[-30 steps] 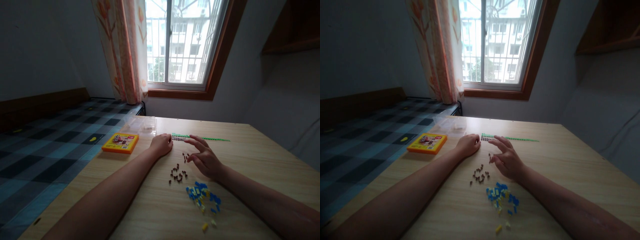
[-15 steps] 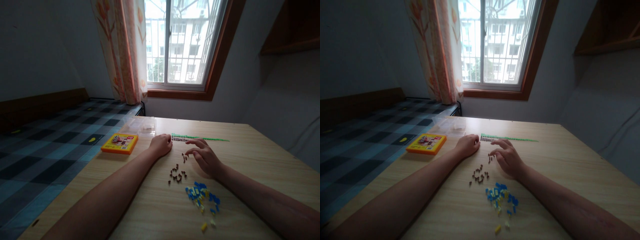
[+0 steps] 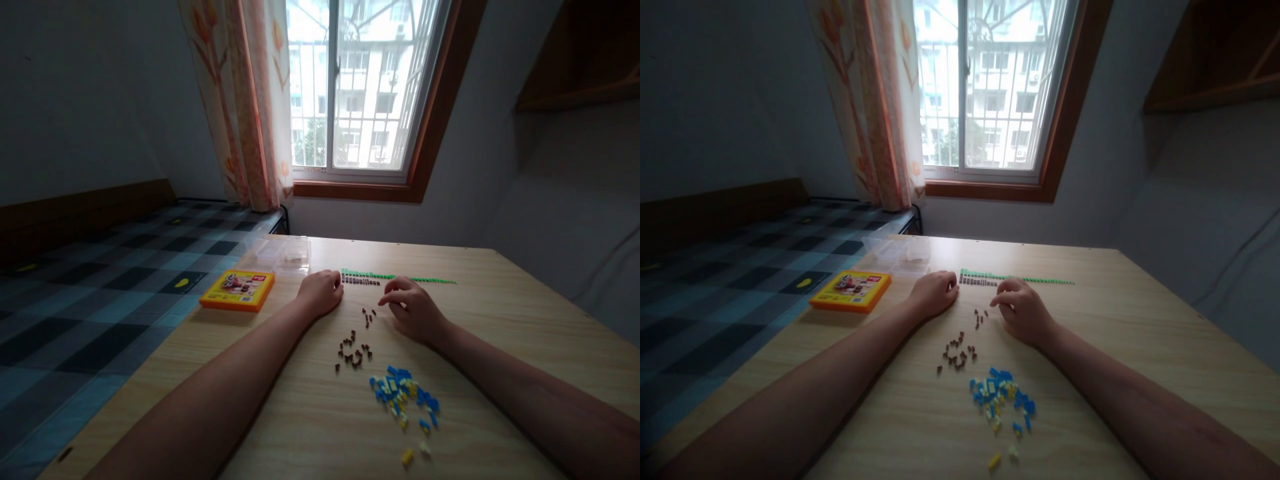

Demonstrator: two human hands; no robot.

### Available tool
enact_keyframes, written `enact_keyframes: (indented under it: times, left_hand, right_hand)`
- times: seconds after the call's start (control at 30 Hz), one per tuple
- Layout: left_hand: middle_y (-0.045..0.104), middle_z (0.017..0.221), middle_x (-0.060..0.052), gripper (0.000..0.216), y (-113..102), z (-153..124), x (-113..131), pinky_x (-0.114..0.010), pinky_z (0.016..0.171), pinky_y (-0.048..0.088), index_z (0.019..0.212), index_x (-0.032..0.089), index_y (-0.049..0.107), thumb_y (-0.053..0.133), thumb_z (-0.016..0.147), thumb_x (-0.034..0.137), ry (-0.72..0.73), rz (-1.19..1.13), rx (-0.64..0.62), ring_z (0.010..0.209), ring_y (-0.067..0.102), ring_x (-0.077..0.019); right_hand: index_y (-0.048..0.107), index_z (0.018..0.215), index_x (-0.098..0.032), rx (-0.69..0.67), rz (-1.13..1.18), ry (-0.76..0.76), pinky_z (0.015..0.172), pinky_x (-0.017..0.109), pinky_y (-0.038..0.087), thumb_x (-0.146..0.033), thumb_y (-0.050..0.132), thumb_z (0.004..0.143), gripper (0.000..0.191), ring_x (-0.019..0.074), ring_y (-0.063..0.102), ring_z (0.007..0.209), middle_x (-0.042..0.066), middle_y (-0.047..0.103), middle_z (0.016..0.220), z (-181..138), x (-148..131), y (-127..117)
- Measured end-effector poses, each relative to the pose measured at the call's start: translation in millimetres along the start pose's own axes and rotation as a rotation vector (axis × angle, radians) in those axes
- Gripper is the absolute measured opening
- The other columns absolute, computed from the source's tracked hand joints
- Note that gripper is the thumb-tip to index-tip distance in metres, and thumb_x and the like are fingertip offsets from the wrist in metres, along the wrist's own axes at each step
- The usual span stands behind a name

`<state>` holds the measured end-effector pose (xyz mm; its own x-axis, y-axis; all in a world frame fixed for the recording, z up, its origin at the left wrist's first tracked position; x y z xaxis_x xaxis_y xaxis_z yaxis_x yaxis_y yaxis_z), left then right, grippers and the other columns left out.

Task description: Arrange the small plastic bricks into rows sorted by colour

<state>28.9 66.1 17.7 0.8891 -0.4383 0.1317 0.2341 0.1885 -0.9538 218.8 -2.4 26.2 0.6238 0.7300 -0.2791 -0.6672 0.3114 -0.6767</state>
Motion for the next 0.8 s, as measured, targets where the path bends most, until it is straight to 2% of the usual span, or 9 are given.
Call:
enact_keyframes:
  times: [0.23, 0.63, 0.8]
  left_hand:
    - [0.068, 0.095, -0.007, 0.019, -3.1, -0.9, 1.5, -0.03, 0.07, 0.044, 0.087, 0.021, 0.063, 0.049, 0.087, 0.034, -0.014, -0.016, 0.001, 0.084, 0.062, -0.0204]
    - [0.068, 0.092, -0.006, 0.019, -4.4, -0.8, 2.7, -0.029, 0.068, 0.044, 0.084, 0.021, 0.063, 0.049, 0.087, 0.034, 0.012, -0.029, 0.032, 0.08, 0.061, -0.0193]
    - [0.066, 0.084, -0.004, 0.018, -12.2, -3.0, 15.6, -0.027, 0.069, 0.044, 0.082, 0.019, 0.064, 0.051, 0.085, 0.031, 0.128, -0.178, 0.055, 0.074, 0.057, -0.0156]
  right_hand:
    - [0.077, 0.08, -0.023, -0.146, 0.055, -0.001, 0.071, 0.03, 0.049, -0.006, 0.051, 0.076, 0.031, 0.0165, 0.061, 0.077, 0.004, 0.068, 0.082, -0.2, -7.4, 10.7]
    - [0.077, 0.084, -0.024, -0.197, -0.03, 0.003, 0.072, 0.029, 0.049, -0.007, 0.05, 0.076, 0.033, 0.0169, 0.063, 0.078, 0.004, 0.07, 0.084, -0.6, -8.6, 12.1]
    - [0.077, 0.085, -0.024, -0.194, -0.001, 0.003, 0.071, 0.027, 0.049, -0.006, 0.049, 0.076, 0.034, 0.0155, 0.063, 0.076, 0.004, 0.07, 0.084, -0.2, -10.4, 10.6]
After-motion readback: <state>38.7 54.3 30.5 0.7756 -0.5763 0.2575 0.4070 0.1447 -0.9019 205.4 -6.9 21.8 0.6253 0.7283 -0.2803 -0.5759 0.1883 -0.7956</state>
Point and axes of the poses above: each hand's wrist, its own z-axis towards the middle knuckle, its own y-axis out of the palm, x = y × z, the point moved 7 cm from there along z, towards the middle knuckle
